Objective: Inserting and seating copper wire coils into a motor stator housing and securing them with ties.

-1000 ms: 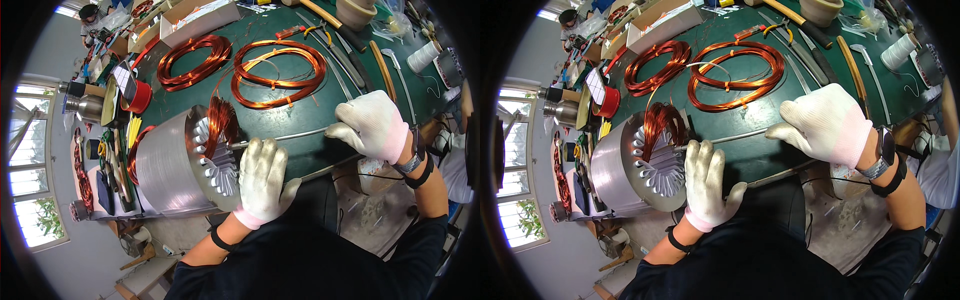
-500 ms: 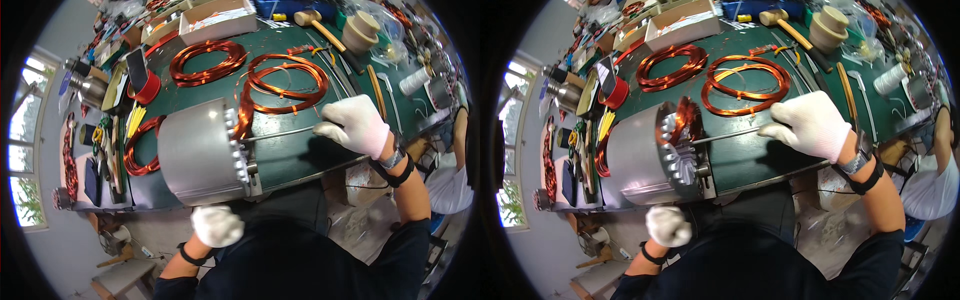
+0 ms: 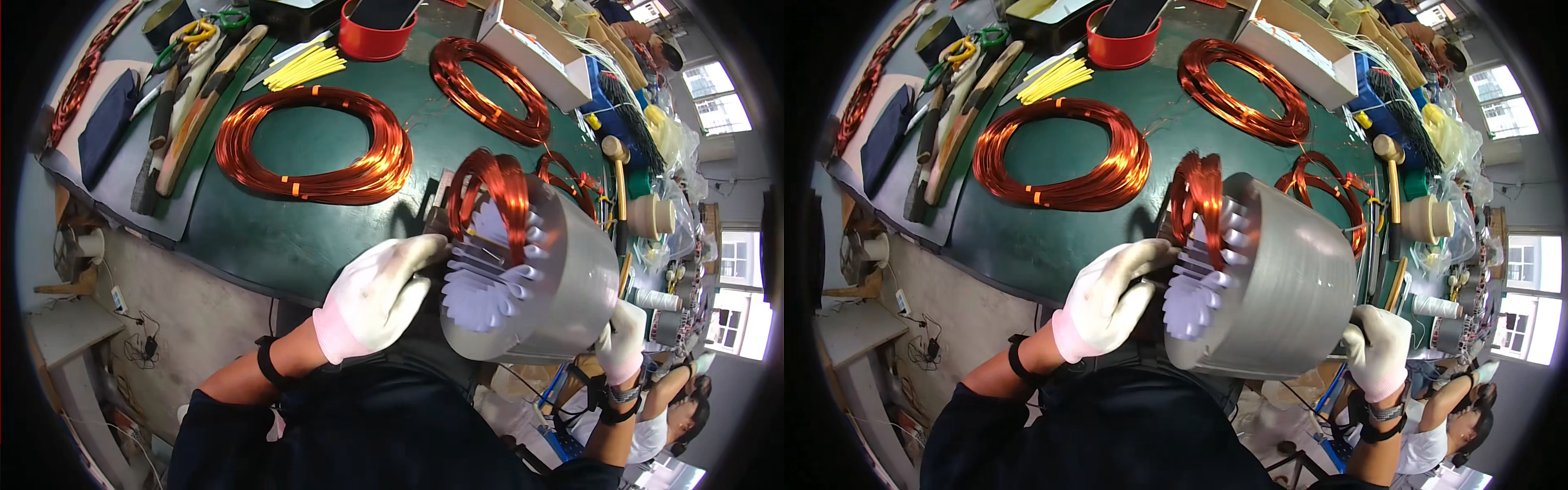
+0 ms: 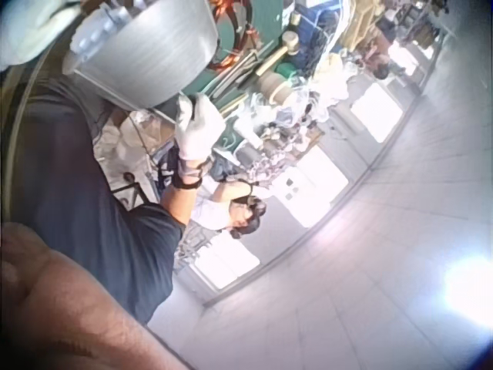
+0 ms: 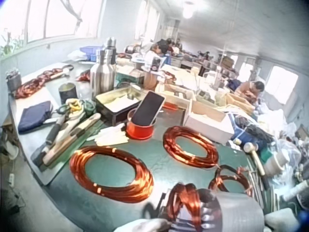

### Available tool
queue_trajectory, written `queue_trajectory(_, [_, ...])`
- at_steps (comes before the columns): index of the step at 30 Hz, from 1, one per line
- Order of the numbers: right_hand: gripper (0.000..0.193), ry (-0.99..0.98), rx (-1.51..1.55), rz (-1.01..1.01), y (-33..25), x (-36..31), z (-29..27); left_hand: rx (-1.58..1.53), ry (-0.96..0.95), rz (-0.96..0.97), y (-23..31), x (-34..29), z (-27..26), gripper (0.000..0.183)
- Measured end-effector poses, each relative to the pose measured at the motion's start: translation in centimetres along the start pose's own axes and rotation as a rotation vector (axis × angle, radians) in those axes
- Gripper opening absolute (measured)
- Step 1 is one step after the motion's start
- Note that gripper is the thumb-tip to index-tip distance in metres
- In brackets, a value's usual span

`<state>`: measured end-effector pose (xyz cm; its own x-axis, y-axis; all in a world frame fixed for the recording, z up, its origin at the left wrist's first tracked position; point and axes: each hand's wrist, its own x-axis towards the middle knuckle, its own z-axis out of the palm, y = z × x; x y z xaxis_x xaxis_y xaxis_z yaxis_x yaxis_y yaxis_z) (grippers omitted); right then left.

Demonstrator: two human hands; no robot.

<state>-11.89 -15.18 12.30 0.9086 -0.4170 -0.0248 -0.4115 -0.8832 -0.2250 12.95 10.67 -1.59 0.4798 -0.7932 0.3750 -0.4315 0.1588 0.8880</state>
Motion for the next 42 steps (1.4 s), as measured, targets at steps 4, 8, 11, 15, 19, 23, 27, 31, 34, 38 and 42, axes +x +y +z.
queue_trajectory(4, [0.052,0.063,-0.014,-0.082,0.8,0.2,1.6,0.029,0.025,0.05,-0.4,0.1,0.0,0.046])
queue_trajectory(8, [0.048,0.08,-0.008,-0.046,0.1,1.1,0.7,0.02,0.035,0.044,0.0,0.3,-0.1,0.046])
queue_trajectory(11, [0.034,0.083,-0.052,-0.109,-0.5,0.6,0.8,0.043,-0.019,0.016,0.3,0.7,0.1,0.049])
queue_trajectory(15, [0.036,0.103,-0.358,-0.126,-2.4,1.9,-0.8,0.11,-0.073,-0.145,-0.1,0.1,0.3,0.058])
queue_trajectory(19, [0.023,0.16,-0.457,-0.278,-1.3,2.1,0.2,0.104,0.034,-0.168,1.3,0.9,-2.3,0.055])
queue_trajectory(23, [0.014,0.18,-0.357,-0.263,-0.9,-0.2,0.4,0.274,0.011,-0.139,2.2,4.6,-7.1,0.041])
queue_trajectory(27, [0.009,0.245,-0.314,-0.252,-1.2,-1.4,0.9,0.77,0.047,-0.014,-2.8,10.3,-14.1,0.035])
queue_trajectory(31, [0.007,0.215,-0.34,-0.237,-1.3,-1.7,0.8,0.955,0.008,-0.151,-6.9,15.3,-19.0,0.03])
queue_trajectory(34, [0.007,0.256,-0.32,-0.225,-0.8,-2.3,1.4,0.974,-0.153,-0.256,-10.4,16.5,-19.7,0.024])
queue_trajectory(38, [0.017,0.331,-0.346,-0.233,-0.3,-3.2,1.6,1.024,-0.053,-0.236,-12.0,16.6,-19.7,0.016])
queue_trajectory(42, [0.027,0.423,-0.382,-0.275,-0.1,-4.1,1.4,1.14,-0.004,-0.238,-10.6,16.7,-19.8,0.017])
